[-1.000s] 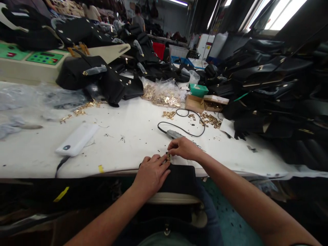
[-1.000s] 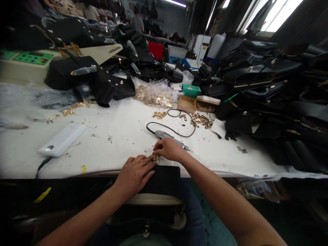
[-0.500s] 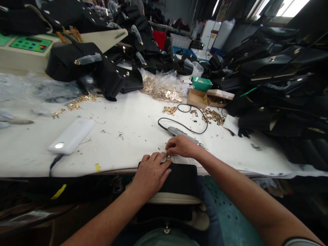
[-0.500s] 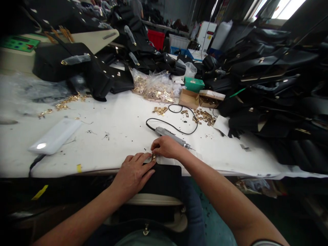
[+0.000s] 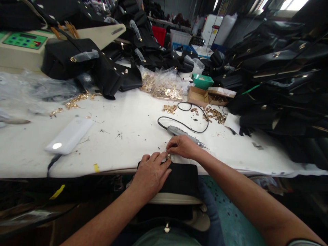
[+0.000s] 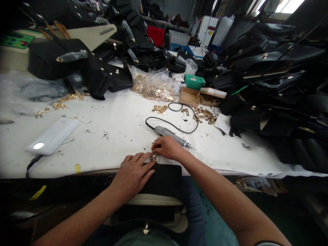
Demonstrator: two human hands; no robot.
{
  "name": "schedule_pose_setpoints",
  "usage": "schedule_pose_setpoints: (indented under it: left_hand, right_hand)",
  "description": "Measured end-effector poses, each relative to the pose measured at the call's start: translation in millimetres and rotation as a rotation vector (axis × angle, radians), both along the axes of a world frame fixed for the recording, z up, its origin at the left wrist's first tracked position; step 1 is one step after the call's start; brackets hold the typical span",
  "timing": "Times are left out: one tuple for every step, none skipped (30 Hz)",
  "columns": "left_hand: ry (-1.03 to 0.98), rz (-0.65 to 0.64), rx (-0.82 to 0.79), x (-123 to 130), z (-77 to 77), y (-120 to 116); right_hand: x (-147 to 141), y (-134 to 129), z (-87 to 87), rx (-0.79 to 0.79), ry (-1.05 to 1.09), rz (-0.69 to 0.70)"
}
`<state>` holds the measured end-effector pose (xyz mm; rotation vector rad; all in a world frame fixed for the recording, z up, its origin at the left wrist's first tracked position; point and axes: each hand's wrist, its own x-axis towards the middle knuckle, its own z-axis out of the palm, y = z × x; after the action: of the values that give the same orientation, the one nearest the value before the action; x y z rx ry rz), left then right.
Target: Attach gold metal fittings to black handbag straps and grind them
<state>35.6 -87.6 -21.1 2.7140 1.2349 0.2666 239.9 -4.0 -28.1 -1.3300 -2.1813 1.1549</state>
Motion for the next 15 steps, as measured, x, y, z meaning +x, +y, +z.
schedule_pose_setpoints:
  left_hand:
    - [0.001, -0.001, 0.001, 0, 0.1, 0]
    - [0.004, -0.002, 0.000, 0, 0.3, 0]
    - [0.006, -0.002, -0.001, 0, 0.4, 0]
    - [0.009, -0.002, -0.001, 0, 0.5, 0]
    - [0.011, -0.003, -0.002, 0, 0.6, 0]
    - [0.013, -0.005, -0.001, 1, 0.7, 0]
    - [0.015, -0.007, 0.001, 1, 0.7, 0]
    - [0.016, -0.010, 0.003, 1, 0.7, 0]
    - [0.016, -0.012, 0.005, 1, 0.8, 0]
    - [0.016, -0.013, 0.006, 1, 0.9, 0]
    - [0.016, -0.012, 0.006, 1, 0.9, 0]
    - [0.015, -0.011, 0.005, 0, 1.0, 0]
    - [0.013, -0.010, 0.002, 0, 1.1, 0]
    - [0.012, -0.010, -0.001, 0, 1.2, 0]
    - [0.010, -0.012, -0.005, 0, 1.3, 0]
  right_hand:
    - [0, 0, -0.3, 0.008, 0.001, 0.001]
    - [0, 0, -0.5, 0.015, -0.001, 0.002]
    - [0, -1, -0.6, 0.019, -0.001, 0.003]
    - [0, -1, -0.7, 0.023, -0.001, 0.003]
    - [-1, -2, -0.9, 0.027, 0.001, 0.001]
    - [-1, -3, -1.1, 0.029, 0.003, -0.004]
    - [-2, -4, -1.4, 0.029, 0.007, -0.013]
    - [-2, -5, -1.7, 0.027, 0.009, -0.027]
    - [-3, -7, -2.1, 0.028, 0.008, -0.045]
    - [-3, -9, -2.5, 0.038, 0.002, -0.068]
    - [-3, -11, -2.8, 0.059, -0.008, -0.093]
    - [-3, -13, -3.1, 0.091, -0.022, -0.115]
    - [-3, -16, -3.1, 0.128, -0.036, -0.136]
    - [-3, -19, -3.1, 0.159, -0.051, -0.156]
    - [-2, -22, -3.1, 0.180, -0.062, -0.176]
